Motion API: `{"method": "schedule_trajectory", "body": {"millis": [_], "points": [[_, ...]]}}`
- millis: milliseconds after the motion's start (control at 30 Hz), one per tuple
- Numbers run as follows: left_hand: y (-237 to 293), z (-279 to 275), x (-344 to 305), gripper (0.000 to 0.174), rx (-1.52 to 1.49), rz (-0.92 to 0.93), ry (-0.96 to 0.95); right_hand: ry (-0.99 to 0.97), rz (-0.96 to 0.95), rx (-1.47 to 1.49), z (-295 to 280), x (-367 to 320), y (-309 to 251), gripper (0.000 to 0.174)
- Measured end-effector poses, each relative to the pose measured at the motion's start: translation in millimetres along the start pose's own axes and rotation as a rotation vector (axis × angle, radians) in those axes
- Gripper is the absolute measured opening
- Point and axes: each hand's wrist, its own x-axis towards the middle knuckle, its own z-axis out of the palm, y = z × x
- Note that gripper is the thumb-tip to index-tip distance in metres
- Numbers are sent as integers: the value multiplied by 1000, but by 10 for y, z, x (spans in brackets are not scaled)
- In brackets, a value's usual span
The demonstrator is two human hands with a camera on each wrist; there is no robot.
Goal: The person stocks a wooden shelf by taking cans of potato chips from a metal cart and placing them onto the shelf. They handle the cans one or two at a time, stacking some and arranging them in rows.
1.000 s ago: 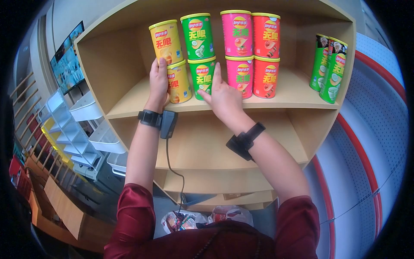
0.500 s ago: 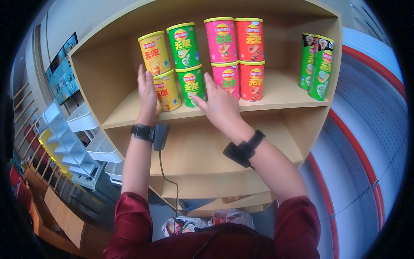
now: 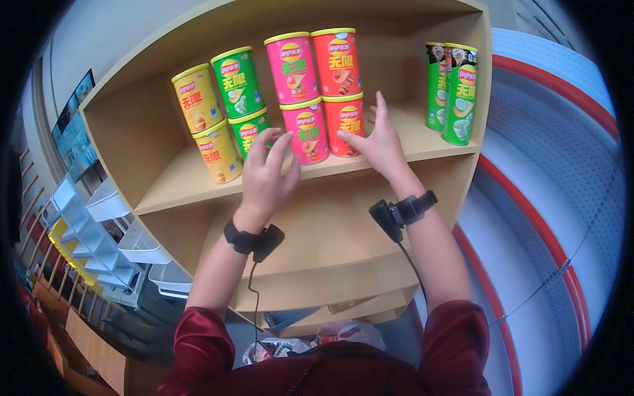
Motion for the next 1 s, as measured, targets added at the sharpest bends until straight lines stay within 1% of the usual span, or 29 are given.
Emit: {"method": "schedule_trajectory", "body": {"millis": [33, 67, 100, 133, 200, 233, 300, 333, 400, 433, 500, 533, 600, 633, 700, 1000], "points": [[87, 84, 33, 54, -10, -77, 43, 3, -1, -3, -13, 11, 39, 99], [141, 151, 60, 55, -18, -154, 87, -71, 50, 80, -21, 25, 73, 102], [147, 203, 80, 62, 27, -170, 68, -146, 100, 166, -23, 42, 99, 105], [176, 237, 109, 62, 30, -170, 71, -146, 97, 166, -26, 55, 127, 105], [254, 301, 169, 76, 81, -294, 49, -225, 106, 225, -39, 70, 168, 105], [284, 334, 185, 76, 85, -296, 51, -229, 103, 226, -40, 75, 174, 105], [337, 384, 199, 90, 134, -411, -21, -253, 93, 207, -39, 65, 160, 102], [346, 409, 202, 90, 136, -413, -21, -256, 92, 208, -32, 63, 182, 102], [356, 458, 204, 96, 186, -455, -38, -237, 24, 223, -17, 61, 219, 97], [357, 473, 206, 96, 186, -457, -40, -240, 26, 223, -18, 58, 222, 97], [338, 488, 210, 97, 211, -455, -31, -261, 42, 222, -34, 42, 133, 85], [326, 495, 208, 97, 211, -456, -35, -263, 45, 224, -51, 45, 111, 85], [316, 506, 193, 96, 206, -432, -12, -363, 48, 234, -75, 56, 93, 78], [322, 495, 196, 96, 208, -433, -14, -366, 49, 236, -58, 55, 110, 78], [336, 449, 206, 95, 212, -467, -32, -271, -70, 218, -5, 47, 143, 65], [314, 428, 158, 91, 240, -474, -14, -286, -87, 217, 42, 42, 157, 66]]}}
